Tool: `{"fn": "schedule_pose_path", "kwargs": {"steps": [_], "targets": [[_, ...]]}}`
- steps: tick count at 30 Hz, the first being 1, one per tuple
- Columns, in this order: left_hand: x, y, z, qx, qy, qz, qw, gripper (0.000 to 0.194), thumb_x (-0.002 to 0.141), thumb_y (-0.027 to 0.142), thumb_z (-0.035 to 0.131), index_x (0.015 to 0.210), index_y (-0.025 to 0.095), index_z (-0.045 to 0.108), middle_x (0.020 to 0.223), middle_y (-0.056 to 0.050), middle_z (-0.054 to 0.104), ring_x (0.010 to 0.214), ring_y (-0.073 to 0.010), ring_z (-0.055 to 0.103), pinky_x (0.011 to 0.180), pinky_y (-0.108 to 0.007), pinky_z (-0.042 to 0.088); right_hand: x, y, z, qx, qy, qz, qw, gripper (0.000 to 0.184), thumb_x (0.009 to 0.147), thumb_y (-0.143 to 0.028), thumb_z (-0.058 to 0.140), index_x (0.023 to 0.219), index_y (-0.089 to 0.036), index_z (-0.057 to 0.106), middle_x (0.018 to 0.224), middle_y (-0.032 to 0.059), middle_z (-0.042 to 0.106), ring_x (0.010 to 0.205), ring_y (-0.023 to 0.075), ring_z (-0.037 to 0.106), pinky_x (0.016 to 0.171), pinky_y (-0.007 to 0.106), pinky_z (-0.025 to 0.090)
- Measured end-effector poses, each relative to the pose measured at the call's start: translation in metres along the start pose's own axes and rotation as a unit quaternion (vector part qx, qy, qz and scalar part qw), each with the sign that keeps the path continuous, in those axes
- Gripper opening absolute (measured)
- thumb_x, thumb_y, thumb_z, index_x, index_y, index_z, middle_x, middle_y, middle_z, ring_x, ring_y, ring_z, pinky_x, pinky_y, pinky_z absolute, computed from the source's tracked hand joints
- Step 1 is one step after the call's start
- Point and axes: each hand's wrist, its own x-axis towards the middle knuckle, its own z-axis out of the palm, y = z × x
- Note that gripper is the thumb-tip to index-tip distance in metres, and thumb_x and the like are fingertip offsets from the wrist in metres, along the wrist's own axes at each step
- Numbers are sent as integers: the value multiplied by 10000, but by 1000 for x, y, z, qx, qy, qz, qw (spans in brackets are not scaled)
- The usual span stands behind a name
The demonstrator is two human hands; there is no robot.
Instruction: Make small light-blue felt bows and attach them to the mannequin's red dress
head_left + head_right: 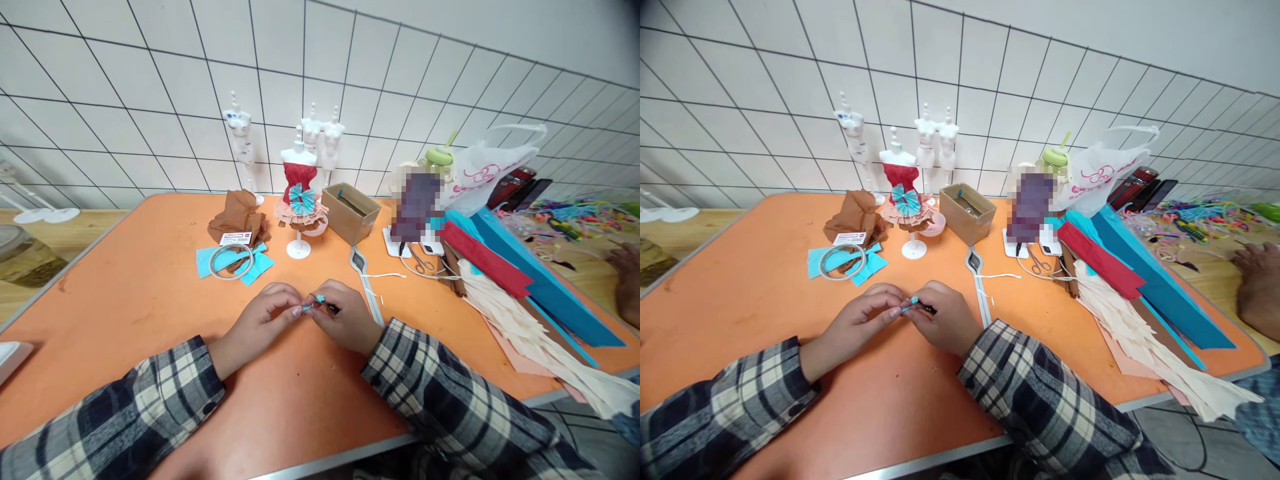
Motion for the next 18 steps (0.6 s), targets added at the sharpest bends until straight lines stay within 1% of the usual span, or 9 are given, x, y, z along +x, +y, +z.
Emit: {"fn": "schedule_pose_path", "kwargs": {"steps": [2, 3, 4, 6, 9, 12, 14, 16, 18], "targets": [[-1, 1, 0, 2, 15, -6, 1000, 338, 919, 448, 508, 805, 194, 700, 894, -76, 664, 888, -202, 589, 843, -327, 468, -1, -2, 0, 31, 7, 36, 999, 232, 806, -291, 639, 1008, -180, 655, 817, 29, 636, 689, 134, 553, 631, 247, 428], [-1, 1, 0, 7, 21, -3, 1000, 340, 918, 445, 509, 791, 193, 700, 880, -75, 663, 881, -202, 590, 836, -325, 469, -1, -2, 1, 49, 2, 58, 997, 263, 796, -310, 652, 1024, -178, 651, 806, 20, 639, 669, 127, 545, 614, 242, 423], [-1, 0, 0, 15, 25, 1, 1000, 337, 918, 439, 510, 783, 195, 701, 869, -73, 662, 875, -202, 591, 829, -324, 469, -1, -3, 2, 67, -9, 80, 995, 261, 793, -328, 657, 1005, -176, 656, 783, 10, 639, 653, 121, 539, 603, 237, 418], [-1, 0, 0, 34, 34, 13, 999, 313, 914, 418, 521, 782, 200, 702, 862, -69, 663, 862, -198, 593, 817, -324, 467, -1, -2, 5, 100, -23, 117, 988, 207, 796, -353, 652, 894, -171, 673, 730, -4, 635, 637, 113, 534, 596, 230, 409], [-1, -1, 1, 69, 45, 27, 996, 247, 901, 370, 549, 788, 205, 693, 853, -57, 663, 851, -194, 592, 818, -330, 459, 0, 0, 9, 127, -8, 153, 980, 175, 797, -336, 639, 812, -163, 666, 713, -11, 633, 629, 105, 524, 590, 223, 397], [-1, 0, 2, 84, 49, 43, 994, 193, 891, 324, 568, 800, 205, 689, 855, -53, 664, 859, -193, 591, 829, -335, 451, 1, 0, 9, 125, -1, 161, 979, 138, 792, -297, 629, 792, -161, 651, 680, -23, 605, 594, 95, 486, 559, 217, 368], [-1, 0, 2, 73, 48, 51, 995, 173, 884, 312, 580, 811, 204, 693, 857, -53, 665, 864, -193, 593, 829, -331, 453, 1, -1, 6, 119, -2, 158, 980, 135, 800, -302, 620, 789, -168, 633, 669, -30, 584, 580, 93, 467, 549, 216, 355], [-1, 1, 1, 54, 56, 35, 996, 178, 881, 322, 582, 809, 201, 691, 860, -53, 663, 863, -192, 597, 826, -321, 458, 0, -3, 2, 106, 7, 152, 983, 166, 825, -344, 605, 833, -179, 600, 653, -41, 548, 566, 95, 451, 545, 219, 346], [-2, -1, 0, 30, 82, -4, 996, 201, 886, 346, 573, 806, 196, 679, 867, -50, 660, 858, -189, 600, 828, -311, 459, -1, -4, 1, 84, 13, 139, 987, 210, 904, -391, 503, 864, -190, 553, 658, -41, 516, 579, 104, 454, 567, 228, 345]]}}
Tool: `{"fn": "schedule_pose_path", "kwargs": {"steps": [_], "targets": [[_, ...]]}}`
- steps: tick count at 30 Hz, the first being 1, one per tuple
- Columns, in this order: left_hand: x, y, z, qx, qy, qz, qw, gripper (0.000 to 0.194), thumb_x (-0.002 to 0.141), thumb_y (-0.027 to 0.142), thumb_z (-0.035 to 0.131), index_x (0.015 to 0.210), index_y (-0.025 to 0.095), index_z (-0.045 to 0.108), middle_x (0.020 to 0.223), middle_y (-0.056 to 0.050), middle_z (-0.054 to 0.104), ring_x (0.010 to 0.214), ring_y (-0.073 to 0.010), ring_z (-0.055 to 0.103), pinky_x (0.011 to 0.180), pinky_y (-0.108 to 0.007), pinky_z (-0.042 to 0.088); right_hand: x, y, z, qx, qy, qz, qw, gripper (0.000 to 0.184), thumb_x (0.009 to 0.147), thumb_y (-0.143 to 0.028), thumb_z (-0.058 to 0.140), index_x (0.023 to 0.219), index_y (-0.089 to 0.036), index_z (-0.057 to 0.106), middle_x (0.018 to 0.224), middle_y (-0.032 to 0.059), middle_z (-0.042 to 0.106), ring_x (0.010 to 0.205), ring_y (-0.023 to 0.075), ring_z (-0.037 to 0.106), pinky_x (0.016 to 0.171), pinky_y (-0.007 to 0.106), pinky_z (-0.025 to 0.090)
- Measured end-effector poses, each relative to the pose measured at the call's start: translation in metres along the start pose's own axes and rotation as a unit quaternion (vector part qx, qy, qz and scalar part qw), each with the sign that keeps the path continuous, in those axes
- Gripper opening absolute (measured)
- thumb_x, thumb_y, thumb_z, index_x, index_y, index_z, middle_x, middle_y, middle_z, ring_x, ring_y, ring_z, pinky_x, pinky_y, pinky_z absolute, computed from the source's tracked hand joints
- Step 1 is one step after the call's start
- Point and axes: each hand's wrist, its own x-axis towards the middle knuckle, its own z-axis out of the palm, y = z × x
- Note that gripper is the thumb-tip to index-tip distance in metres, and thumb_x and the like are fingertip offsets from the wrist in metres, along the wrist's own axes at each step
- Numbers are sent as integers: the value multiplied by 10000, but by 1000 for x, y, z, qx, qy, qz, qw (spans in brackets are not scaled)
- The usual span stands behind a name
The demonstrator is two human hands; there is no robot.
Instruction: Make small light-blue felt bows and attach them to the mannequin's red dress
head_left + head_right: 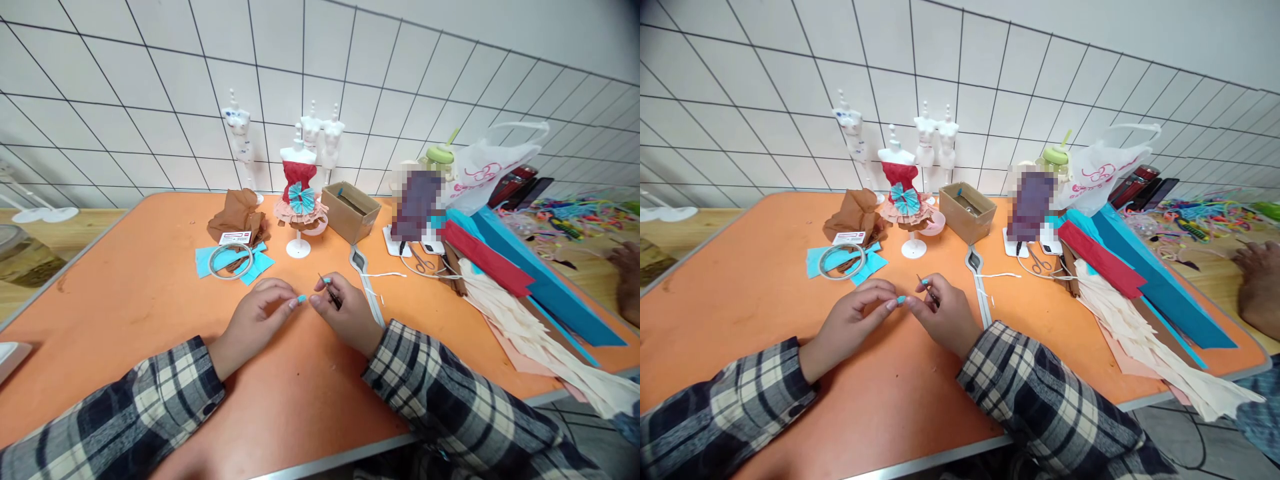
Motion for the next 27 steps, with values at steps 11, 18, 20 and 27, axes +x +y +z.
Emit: {"fn": "schedule_pose_path", "kwargs": {"steps": [11, 18, 20, 27], "targets": [[-2, -3, 5, -53, 34, -82, 995, 218, 903, 383, 551, 858, 195, 652, 863, -22, 662, 825, -168, 608, 816, -288, 464, -9, 0, 18, -58, -90, -15, 994, 276, 1014, -357, 256, 832, -220, 413, 647, -43, 408, 569, 124, 457, 550, 249, 274], [-3, 0, 5, -40, 36, -67, 996, 214, 902, 377, 544, 853, 200, 654, 858, -22, 663, 818, -171, 610, 800, -285, 467, -8, 4, 18, -55, -80, -40, 994, 281, 1011, -353, 266, 789, -222, 377, 650, -39, 419, 577, 128, 409, 570, 257, 280], [-2, 0, 5, -46, 50, -82, 994, 228, 901, 393, 543, 855, 196, 649, 867, -28, 669, 825, -177, 612, 811, -292, 468, -8, 6, 19, -57, -80, -40, 994, 281, 1011, -355, 264, 795, -222, 383, 657, -36, 428, 588, 129, 412, 577, 258, 284], [-4, -1, 7, -33, 44, -75, 996, 237, 906, 397, 539, 844, 193, 641, 861, -25, 663, 822, -174, 609, 808, -286, 466, -7, 7, 20, -47, -83, -40, 995, 272, 1014, -344, 259, 832, -217, 418, 664, -37, 428, 600, 127, 420, 582, 257, 295]]}}
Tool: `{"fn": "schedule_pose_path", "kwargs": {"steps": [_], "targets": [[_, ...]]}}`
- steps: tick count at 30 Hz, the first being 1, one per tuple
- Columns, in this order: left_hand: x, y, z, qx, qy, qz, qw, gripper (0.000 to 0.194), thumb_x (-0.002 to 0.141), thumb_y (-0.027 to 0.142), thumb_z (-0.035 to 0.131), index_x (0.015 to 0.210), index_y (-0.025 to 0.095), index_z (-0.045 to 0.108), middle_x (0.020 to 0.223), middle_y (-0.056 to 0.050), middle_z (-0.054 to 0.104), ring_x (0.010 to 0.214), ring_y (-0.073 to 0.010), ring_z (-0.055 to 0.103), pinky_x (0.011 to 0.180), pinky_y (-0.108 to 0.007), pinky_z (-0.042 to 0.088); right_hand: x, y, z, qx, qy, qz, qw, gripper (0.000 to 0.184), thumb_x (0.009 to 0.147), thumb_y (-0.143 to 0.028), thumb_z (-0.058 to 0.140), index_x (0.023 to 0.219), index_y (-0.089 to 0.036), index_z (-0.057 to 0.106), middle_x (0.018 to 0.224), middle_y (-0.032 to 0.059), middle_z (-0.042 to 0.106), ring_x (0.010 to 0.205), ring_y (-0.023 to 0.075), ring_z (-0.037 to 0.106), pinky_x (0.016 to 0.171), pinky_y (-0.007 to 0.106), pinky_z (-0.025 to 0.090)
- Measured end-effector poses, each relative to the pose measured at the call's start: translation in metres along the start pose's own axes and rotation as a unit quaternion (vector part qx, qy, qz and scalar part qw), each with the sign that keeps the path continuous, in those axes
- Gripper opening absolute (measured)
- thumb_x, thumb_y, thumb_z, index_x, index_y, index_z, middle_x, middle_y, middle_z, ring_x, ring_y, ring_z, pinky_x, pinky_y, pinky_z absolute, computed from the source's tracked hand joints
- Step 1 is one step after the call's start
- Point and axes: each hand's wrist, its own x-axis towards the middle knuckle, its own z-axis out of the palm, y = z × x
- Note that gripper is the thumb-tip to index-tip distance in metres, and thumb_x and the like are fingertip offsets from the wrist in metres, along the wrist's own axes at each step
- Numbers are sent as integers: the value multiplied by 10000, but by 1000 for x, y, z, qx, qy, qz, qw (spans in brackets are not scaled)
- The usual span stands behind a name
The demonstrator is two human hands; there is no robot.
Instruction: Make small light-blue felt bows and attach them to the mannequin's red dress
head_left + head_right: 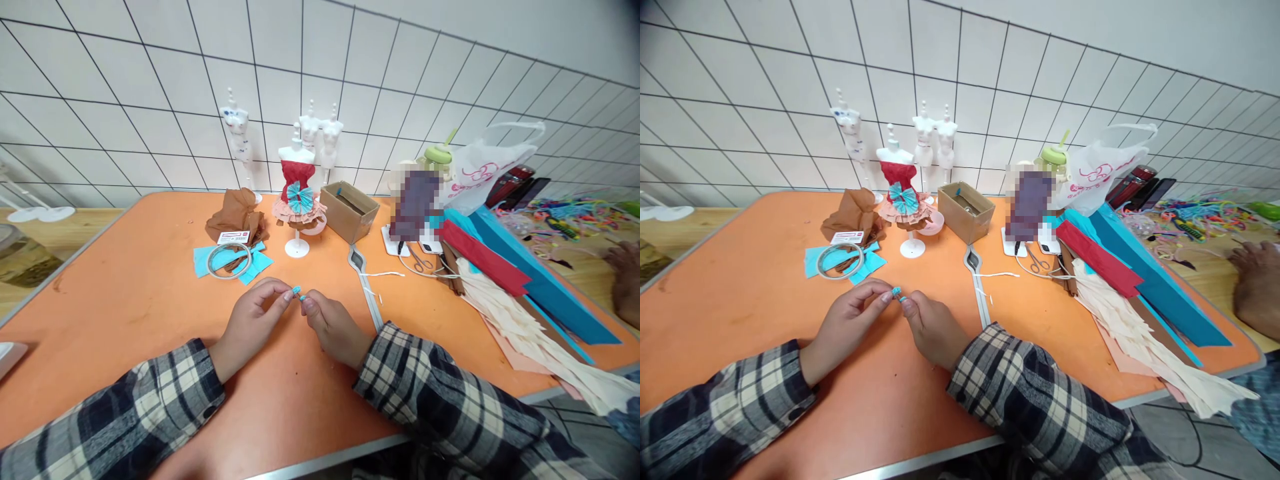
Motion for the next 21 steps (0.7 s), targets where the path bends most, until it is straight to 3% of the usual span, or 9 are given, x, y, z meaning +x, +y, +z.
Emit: {"fn": "schedule_pose_path", "kwargs": {"steps": [12, 21], "targets": [[-1, -1, 1, 16, 17, -1, 1000, 223, 910, 378, 527, 851, 194, 638, 851, -24, 657, 814, -175, 610, 791, -290, 465, 0, 0, 0, 14, 4, -1, 1000, 274, 1012, -343, 272, 818, -217, 418, 657, -38, 424, 596, 124, 414, 585, 257, 301], [-1, 1, 1, 44, -4, 23, 999, 206, 907, 352, 531, 821, 201, 641, 832, -21, 656, 817, -176, 613, 802, -300, 463, 2, -1, 0, 14, 1, 5, 1000, 288, 1016, -363, 261, 842, -217, 439, 641, -43, 429, 571, 123, 411, 580, 257, 300]]}}
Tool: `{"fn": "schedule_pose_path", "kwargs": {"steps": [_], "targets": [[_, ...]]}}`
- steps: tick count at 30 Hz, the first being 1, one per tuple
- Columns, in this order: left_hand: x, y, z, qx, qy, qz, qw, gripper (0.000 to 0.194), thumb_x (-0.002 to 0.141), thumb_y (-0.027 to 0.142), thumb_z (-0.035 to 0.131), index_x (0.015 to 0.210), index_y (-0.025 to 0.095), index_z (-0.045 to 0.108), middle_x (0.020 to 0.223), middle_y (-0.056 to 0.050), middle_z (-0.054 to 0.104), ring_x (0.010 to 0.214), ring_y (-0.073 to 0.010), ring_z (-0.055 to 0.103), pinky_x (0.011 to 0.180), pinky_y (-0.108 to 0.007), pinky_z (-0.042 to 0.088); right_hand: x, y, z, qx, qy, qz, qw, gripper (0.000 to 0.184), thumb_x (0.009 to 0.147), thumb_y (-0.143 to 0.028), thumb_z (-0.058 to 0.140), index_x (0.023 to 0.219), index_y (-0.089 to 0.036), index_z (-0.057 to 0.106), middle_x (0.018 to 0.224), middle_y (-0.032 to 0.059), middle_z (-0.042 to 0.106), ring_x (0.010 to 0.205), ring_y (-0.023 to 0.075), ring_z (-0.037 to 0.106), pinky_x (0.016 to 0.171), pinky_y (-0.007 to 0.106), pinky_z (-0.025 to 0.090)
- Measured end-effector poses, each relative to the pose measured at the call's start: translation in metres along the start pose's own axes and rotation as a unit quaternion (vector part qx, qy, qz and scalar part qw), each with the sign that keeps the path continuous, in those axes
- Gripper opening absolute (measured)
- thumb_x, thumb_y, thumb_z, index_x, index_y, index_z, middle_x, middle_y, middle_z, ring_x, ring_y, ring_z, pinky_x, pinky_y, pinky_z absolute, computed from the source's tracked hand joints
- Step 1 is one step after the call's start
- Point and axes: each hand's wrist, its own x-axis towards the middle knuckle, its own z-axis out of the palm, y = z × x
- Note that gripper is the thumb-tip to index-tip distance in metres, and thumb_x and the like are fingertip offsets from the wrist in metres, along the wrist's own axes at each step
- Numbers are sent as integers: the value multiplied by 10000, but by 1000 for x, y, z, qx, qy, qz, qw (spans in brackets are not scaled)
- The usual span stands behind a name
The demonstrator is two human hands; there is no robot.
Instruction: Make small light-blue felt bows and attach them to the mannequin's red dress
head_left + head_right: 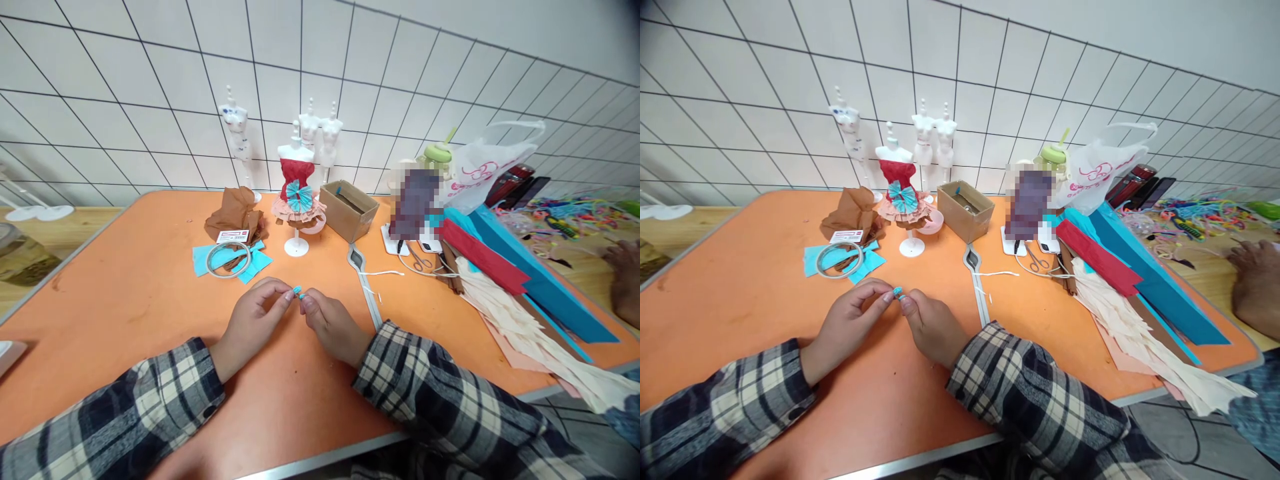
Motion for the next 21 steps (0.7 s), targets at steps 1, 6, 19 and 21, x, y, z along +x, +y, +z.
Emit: {"fn": "schedule_pose_path", "kwargs": {"steps": [1, 6, 19, 21], "targets": [[0, 0, 0, 1, -8, 2, 1000, 210, 908, 351, 526, 815, 202, 642, 831, -23, 657, 819, -177, 613, 805, -304, 464, 0, 0, 0, 0, 1, -1, 1000, 287, 1016, -364, 262, 839, -218, 435, 643, -42, 430, 575, 123, 413, 580, 256, 299], [0, 2, 2, -9, -24, 2, 1000, 208, 904, 362, 522, 837, 202, 637, 861, -36, 665, 834, -184, 614, 817, -313, 475, 0, 0, -1, 3, 5, -11, 1000, 305, 1014, -363, 265, 766, -223, 374, 644, -41, 427, 577, 122, 404, 570, 255, 286], [0, 3, 0, -31, -45, -8, 998, 207, 896, 355, 527, 808, 199, 631, 846, -31, 662, 814, -179, 608, 774, -286, 470, 3, 3, 1, 7, 3, 4, 1000, 337, 997, -383, 300, 707, -224, 366, 613, -44, 414, 566, 120, 385, 563, 259, 289], [0, 3, 0, -33, -48, -5, 998, 212, 896, 354, 524, 800, 198, 630, 839, -32, 656, 809, -180, 605, 766, -286, 471, 4, 2, 0, 6, -6, 5, 1000, 335, 990, -378, 311, 697, -224, 360, 612, -44, 410, 568, 121, 380, 563, 260, 288]]}}
